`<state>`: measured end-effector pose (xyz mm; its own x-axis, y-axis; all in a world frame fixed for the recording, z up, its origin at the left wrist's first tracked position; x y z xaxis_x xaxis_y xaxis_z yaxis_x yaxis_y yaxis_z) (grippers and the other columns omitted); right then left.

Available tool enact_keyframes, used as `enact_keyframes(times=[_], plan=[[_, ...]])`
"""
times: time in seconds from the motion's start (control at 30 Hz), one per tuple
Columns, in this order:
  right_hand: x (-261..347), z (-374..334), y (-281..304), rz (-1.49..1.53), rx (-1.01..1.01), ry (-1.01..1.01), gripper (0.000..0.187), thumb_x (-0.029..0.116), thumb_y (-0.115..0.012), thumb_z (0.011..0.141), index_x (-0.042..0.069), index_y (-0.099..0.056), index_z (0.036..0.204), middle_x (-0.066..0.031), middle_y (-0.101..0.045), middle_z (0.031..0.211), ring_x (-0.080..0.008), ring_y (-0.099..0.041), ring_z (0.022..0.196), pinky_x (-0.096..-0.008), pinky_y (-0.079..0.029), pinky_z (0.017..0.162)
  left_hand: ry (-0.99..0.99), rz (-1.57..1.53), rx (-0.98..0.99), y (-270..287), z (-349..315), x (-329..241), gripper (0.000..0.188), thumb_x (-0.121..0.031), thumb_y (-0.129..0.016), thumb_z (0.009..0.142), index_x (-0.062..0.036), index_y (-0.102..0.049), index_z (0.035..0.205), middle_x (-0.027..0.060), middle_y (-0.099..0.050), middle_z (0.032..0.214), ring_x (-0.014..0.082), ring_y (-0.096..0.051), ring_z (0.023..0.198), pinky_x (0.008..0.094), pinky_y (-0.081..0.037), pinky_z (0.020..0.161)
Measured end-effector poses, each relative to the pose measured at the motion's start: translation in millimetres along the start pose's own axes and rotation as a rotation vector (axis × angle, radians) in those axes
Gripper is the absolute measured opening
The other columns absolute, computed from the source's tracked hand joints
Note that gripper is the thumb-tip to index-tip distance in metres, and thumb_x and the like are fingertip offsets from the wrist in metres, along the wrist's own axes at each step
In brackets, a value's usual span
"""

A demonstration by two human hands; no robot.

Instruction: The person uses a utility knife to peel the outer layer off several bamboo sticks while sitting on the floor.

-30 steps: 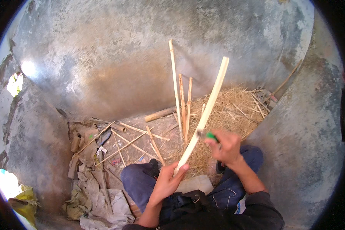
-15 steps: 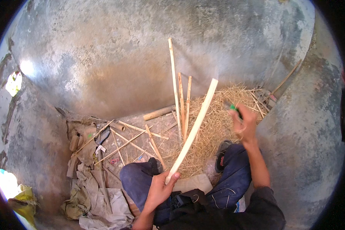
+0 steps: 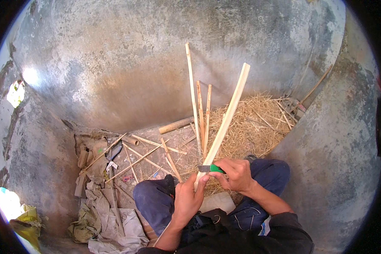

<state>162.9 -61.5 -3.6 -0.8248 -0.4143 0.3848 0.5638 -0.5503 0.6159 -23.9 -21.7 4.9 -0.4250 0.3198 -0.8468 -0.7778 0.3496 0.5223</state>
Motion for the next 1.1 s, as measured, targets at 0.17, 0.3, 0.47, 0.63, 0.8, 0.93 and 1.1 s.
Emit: enact_keyframes(times=[0.17, 0.3, 0.47, 0.63, 0.8, 0.93, 1.1], plan=[[-13.6, -1.1, 4.0, -0.089, -0.038, -0.039, 0.027, 0.034, -0.075, 0.099, 0.008, -0.075, 0.104, -0.0104, -0.071, 0.081, -0.0286, -0.072, 0.063, -0.0388, -0.054, 0.055, -0.047, 0.034, -0.006, -3.0, 0.9, 5.5, 0.034, -0.029, -0.064, 0.109, 0.0033, -0.072, 0.103, 0.0205, -0.063, 0.067, 0.0333, -0.066, 0.057, 0.0403, -0.05, 0.058], [-75.5, 14.3, 29.3, -0.218, -0.25, -0.201, 0.032, 0.037, -0.068, 0.105, 0.006, -0.075, 0.104, -0.011, -0.069, 0.072, -0.0292, -0.068, 0.057, -0.0403, -0.05, 0.053, 0.057, 0.021, 0.05, -2.8, -19.0, 22.7, 0.036, -0.031, -0.064, 0.11, 0.0022, -0.069, 0.095, 0.0247, -0.056, 0.062, 0.0421, -0.06, 0.053, 0.0456, -0.044, 0.053], [-125.7, 35.0, 80.4, -0.171, -0.274, -0.355, 0.036, 0.04, -0.064, 0.108, 0.006, -0.074, 0.102, -0.008, -0.066, 0.068, -0.0225, -0.06, 0.053, -0.0398, -0.046, 0.052, 0.126, -0.105, 0.062, 8.1, -44.9, 27.6, 0.037, -0.031, -0.063, 0.11, 0.0021, -0.069, 0.095, 0.0217, -0.057, 0.064, 0.0355, -0.058, 0.053, 0.0438, -0.045, 0.055], [-79.8, 21.6, 43.7, -0.054, -0.136, -0.147, 0.035, 0.04, -0.067, 0.106, 0.006, -0.073, 0.1, -0.0074, -0.069, 0.075, -0.0209, -0.064, 0.056, -0.0383, -0.048, 0.052, 0.151, -0.114, 0.118, 8.8, -25.9, 47.0, 0.039, -0.032, -0.06, 0.112, 0.0027, -0.067, 0.096, 0.012, -0.055, 0.065, 0.0181, -0.055, 0.059, 0.0376, -0.046, 0.058], [-28.8, 8.7, 11.4, 0.0, -0.035, -0.014, 0.03, 0.038, -0.075, 0.099, 0.007, -0.074, 0.1, -0.0089, -0.072, 0.082, -0.0273, -0.071, 0.062, -0.0384, -0.053, 0.054, 0.034, -0.068, 0.03, 3.5, -12.2, 29.9, 0.035, -0.03, -0.063, 0.11, 0.0022, -0.067, 0.099, 0.0183, -0.057, 0.064, 0.0291, -0.056, 0.055, 0.0404, -0.045, 0.056], [-15.7, 1.3, -2.8, 0.029, 0.027, 0.01, 0.029, 0.036, -0.078, 0.096, 0.008, -0.074, 0.1, -0.0089, -0.072, 0.082, -0.0288, -0.072, 0.063, -0.0385, -0.054, 0.054, 0.043, -0.029, 0.046, -0.5, -4.4, 19.7, 0.033, -0.029, -0.063, 0.111, 0.0027, -0.068, 0.103, 0.0097, -0.059, 0.064, 0.0123, -0.053, 0.057, 0.0337, -0.046, 0.057], [-9.5, 6.7, -1.3, 0.03, 0.028, 0.026, 0.028, 0.034, -0.079, 0.095, 0.007, -0.073, 0.099, -0.0076, -0.071, 0.079, -0.0282, -0.072, 0.063, -0.0392, -0.054, 0.054, 0.037, -0.052, 0.041, -1.7, -2.3, 19.8, 0.033, -0.03, -0.064, 0.11, 0.0027, -0.069, 0.105, 0.0078, -0.058, 0.062, 0.0116, -0.053, 0.058, 0.0342, -0.046, 0.056]])
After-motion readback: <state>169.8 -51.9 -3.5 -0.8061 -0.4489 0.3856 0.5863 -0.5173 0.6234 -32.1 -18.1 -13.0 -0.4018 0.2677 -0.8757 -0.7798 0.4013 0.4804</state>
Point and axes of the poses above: each hand's wrist, its own z-axis towards the middle knuckle, its own y-axis out of the back of the hand, x = y × z, the point moved 3 cm from there along z, towards the middle knuckle
